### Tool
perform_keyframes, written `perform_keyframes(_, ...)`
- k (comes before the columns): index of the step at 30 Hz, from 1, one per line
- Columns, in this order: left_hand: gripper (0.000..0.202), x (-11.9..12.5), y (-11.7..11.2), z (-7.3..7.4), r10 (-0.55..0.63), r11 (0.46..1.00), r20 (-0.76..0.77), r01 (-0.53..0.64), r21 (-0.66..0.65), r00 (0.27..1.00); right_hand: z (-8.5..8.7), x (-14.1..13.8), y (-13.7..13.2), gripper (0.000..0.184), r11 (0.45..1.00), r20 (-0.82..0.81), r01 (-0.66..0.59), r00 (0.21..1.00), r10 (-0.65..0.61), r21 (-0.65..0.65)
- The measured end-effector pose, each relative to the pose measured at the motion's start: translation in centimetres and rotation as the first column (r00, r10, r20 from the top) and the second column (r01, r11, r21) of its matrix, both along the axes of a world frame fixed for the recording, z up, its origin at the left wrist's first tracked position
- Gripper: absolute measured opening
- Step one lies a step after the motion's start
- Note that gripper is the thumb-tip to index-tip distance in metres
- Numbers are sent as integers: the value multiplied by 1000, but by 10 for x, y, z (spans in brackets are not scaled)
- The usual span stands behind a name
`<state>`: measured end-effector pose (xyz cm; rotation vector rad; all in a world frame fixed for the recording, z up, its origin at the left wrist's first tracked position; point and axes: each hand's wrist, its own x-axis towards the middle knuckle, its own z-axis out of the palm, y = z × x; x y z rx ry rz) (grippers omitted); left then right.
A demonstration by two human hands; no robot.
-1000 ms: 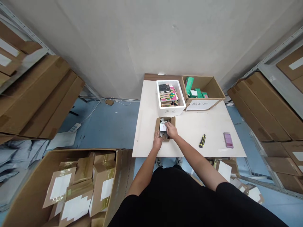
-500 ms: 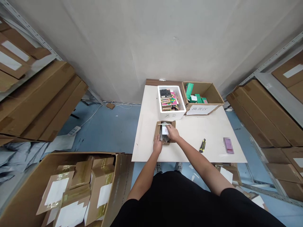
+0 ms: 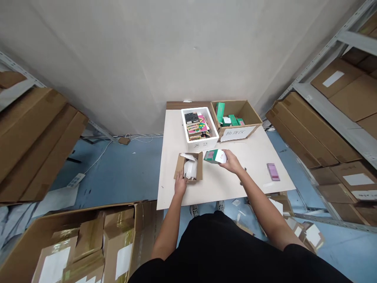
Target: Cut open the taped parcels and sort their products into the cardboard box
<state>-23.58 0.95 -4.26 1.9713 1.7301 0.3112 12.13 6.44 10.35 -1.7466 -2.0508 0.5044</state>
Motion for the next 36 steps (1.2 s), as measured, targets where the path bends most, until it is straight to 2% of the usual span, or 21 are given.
perform_keyframes(2,15,-6,-1,2,-11,1000,-35,10,-27,999,-13,22,4,78,996,30,61,998,-59,-62)
perform_keyframes(4,19,-10,-1,5,-25,999,-64,23,-36,998,-32,38,11,75,979,61,84,995,-74,-183)
perform_keyframes(7,27,-13,-2,13,-27,1000,-90,27,-2,996,-66,53,19,75,921,87,84,995,-54,-380)
perform_keyframes(9,30,-8,-1,22,-1,998,-91,6,56,996,-87,60,16,80,893,61,94,995,-75,-440)
perform_keyframes(11,34,7,2,32,48,992,-69,-39,124,996,-105,63,7,88,886,9,135,989,-146,-445)
perform_keyframes(14,41,61,17,45,69,985,5,-69,158,998,-125,58,-15,91,865,21,310,944,-329,-394)
perform_keyframes(17,51,145,41,49,-98,992,122,87,95,988,-138,43,-36,86,822,66,480,872,-484,-307)
perform_keyframes(20,55,222,67,44,-282,959,149,285,-1,948,-147,35,-48,90,842,2,470,873,-487,-264)
perform_keyframes(23,75,263,88,39,-419,897,59,423,-131,906,-151,47,-47,95,886,-86,346,917,-389,-309)
perform_keyframes(25,87,270,98,38,-450,885,-21,443,-144,893,-152,62,-41,96,887,-196,259,915,-352,-383)
perform_keyframes(26,86,270,103,39,-453,886,-56,443,-136,890,-153,70,-38,96,880,-264,222,898,-352,-420)
perform_keyframes(29,70,265,117,46,-471,878,-81,457,-141,879,-155,85,-28,99,850,-433,147,809,-397,-506)
perform_keyframes(32,44,262,131,54,-465,865,29,461,-196,885,-158,88,-23,94,846,-532,122,728,-432,-519)
perform_keyframes(34,39,263,142,57,-371,891,141,395,-226,918,-159,85,-21,86,855,-583,102,690,-429,-508)
perform_keyframes(36,48,266,149,55,-180,939,241,240,-248,954,-159,82,-19,78,861,-610,84,671,-421,-501)
